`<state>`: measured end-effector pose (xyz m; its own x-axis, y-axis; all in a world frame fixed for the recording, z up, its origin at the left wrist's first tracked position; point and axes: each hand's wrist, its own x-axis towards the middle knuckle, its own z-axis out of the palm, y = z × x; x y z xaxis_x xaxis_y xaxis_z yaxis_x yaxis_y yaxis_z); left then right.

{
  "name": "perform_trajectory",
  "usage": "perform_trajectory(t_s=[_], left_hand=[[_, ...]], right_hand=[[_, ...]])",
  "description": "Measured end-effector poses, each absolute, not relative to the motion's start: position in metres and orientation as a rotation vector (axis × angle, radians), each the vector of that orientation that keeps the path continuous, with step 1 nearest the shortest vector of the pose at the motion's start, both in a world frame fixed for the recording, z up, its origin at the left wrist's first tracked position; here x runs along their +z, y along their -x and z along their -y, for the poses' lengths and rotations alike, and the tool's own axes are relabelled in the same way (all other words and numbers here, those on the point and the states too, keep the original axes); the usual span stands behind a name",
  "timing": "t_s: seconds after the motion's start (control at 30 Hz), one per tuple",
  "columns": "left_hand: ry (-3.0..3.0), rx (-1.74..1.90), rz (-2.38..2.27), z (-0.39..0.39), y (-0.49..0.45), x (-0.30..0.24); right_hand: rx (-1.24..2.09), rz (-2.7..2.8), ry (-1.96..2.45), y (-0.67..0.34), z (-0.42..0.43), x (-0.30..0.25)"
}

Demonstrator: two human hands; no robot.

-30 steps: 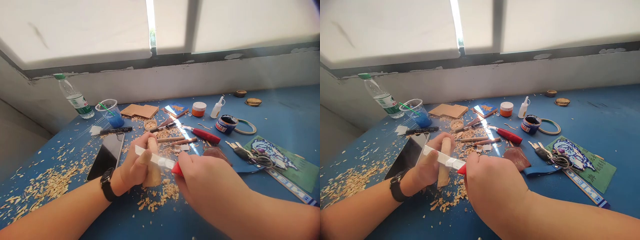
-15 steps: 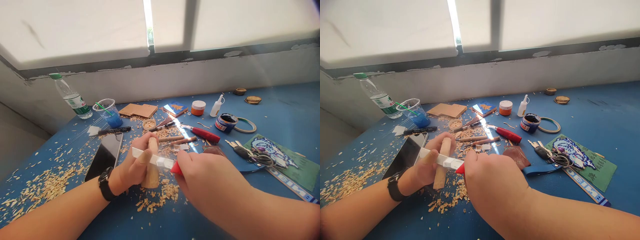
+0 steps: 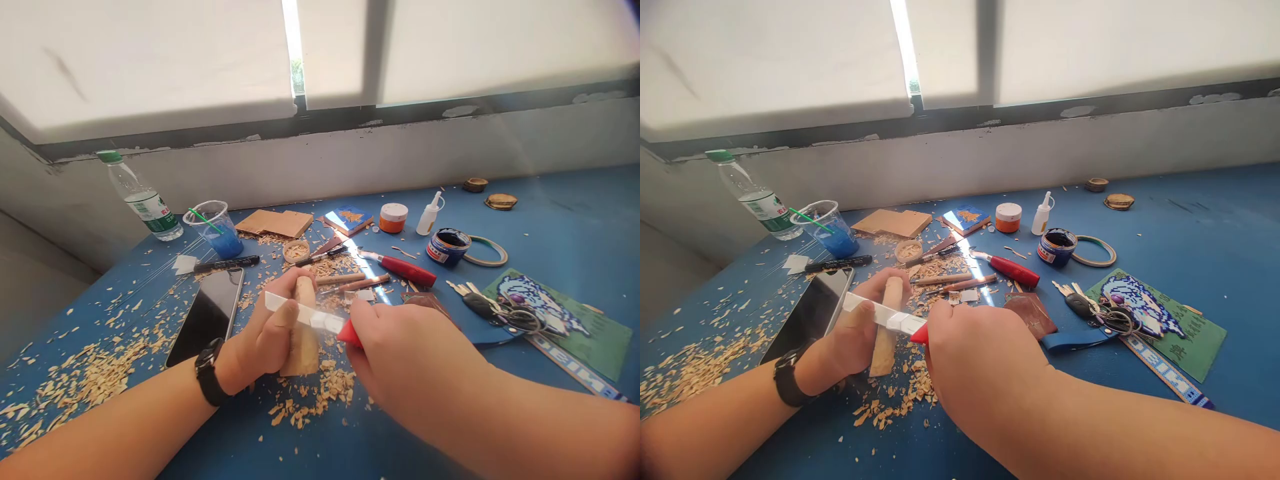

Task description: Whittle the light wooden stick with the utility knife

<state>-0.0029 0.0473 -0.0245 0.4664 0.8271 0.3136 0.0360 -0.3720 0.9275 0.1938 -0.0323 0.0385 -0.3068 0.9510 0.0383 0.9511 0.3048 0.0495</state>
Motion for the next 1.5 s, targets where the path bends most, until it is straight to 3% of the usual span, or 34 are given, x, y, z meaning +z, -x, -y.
perform_trajectory(t_s=[0.57, 1.1, 1.5], left_hand=[[-2.038, 0.989, -0.706, -0.041, 0.004, -0.005], [-1.876, 1.081, -0.596, -0.051, 0.012, -0.027], [-1.991, 1.035, -0.637, -0.049, 0.012, -0.017]], right_hand=[[-0.157, 2.539, 1.446, -0.227, -0.001, 0.031], [0.195, 2.522, 1.665, -0.202, 0.026, 0.03], [-0.12, 2.509, 1.269, -0.215, 0.003, 0.013]])
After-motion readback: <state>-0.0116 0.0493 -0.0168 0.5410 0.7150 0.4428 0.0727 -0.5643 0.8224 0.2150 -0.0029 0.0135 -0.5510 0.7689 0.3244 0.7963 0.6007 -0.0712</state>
